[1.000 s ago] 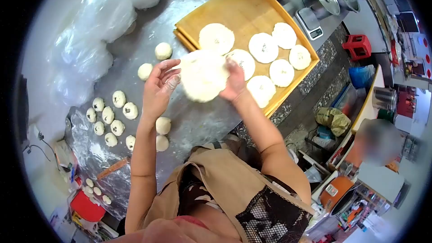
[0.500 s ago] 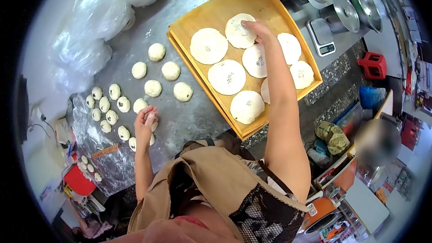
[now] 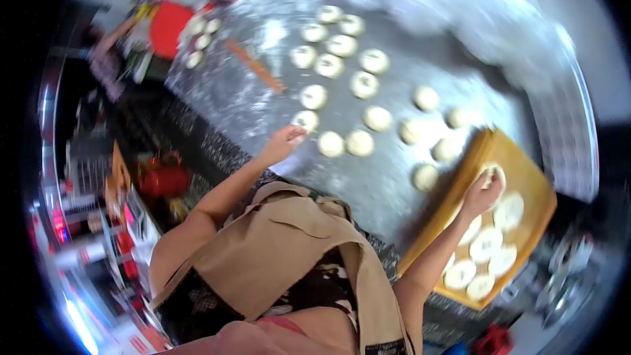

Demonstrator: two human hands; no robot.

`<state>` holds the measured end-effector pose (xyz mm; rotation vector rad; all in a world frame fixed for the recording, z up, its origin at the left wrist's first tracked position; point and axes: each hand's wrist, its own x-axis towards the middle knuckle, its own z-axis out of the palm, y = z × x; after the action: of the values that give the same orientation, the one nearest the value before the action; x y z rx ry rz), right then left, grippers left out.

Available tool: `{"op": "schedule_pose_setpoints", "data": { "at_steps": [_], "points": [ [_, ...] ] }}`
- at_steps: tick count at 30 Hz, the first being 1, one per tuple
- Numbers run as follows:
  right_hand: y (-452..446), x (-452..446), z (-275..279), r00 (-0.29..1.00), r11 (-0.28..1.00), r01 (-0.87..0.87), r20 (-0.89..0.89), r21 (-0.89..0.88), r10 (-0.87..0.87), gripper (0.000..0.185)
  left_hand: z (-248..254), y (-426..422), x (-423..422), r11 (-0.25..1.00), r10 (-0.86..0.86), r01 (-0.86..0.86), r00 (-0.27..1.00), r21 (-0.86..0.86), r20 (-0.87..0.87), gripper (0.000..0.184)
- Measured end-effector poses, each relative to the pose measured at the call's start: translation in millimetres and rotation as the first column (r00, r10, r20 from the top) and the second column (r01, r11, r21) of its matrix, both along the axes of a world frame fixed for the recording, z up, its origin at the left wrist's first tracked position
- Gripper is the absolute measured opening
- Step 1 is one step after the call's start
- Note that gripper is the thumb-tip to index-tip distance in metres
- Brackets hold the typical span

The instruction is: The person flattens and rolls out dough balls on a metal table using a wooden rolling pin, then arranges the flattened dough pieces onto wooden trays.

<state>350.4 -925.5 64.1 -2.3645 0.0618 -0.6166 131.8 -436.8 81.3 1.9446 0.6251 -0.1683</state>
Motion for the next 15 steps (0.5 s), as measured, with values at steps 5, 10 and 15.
{"op": "schedule_pose_setpoints", "data": {
  "at_steps": [5, 10, 15],
  "points": [
    [336.7, -60.6, 0.7, 0.681, 0.707, -0.592, -0.23, 0.387, 0.696, 0.035, -33.9, 128.6, -43.3, 0.97, 0.238, -0.237, 0.971, 0.05, -0.018, 0.029],
    [596.0, -90.0, -26.4, 0.595, 0.622, -0.781, -0.228, 0.064, 0.771, 0.035, -49.6, 269.8, -52.7, 0.666, -0.175, 0.17, 0.982, 0.726, -0.069, 0.069],
    [687.3, -108.6, -41.4, 0.559, 0.744, -0.668, -0.643, 0.025, 0.524, 0.038, -83.6, 374.1, -1.8, 0.645, -0.338, 0.283, 0.939, 0.71, -0.067, 0.089]
  ]
}}
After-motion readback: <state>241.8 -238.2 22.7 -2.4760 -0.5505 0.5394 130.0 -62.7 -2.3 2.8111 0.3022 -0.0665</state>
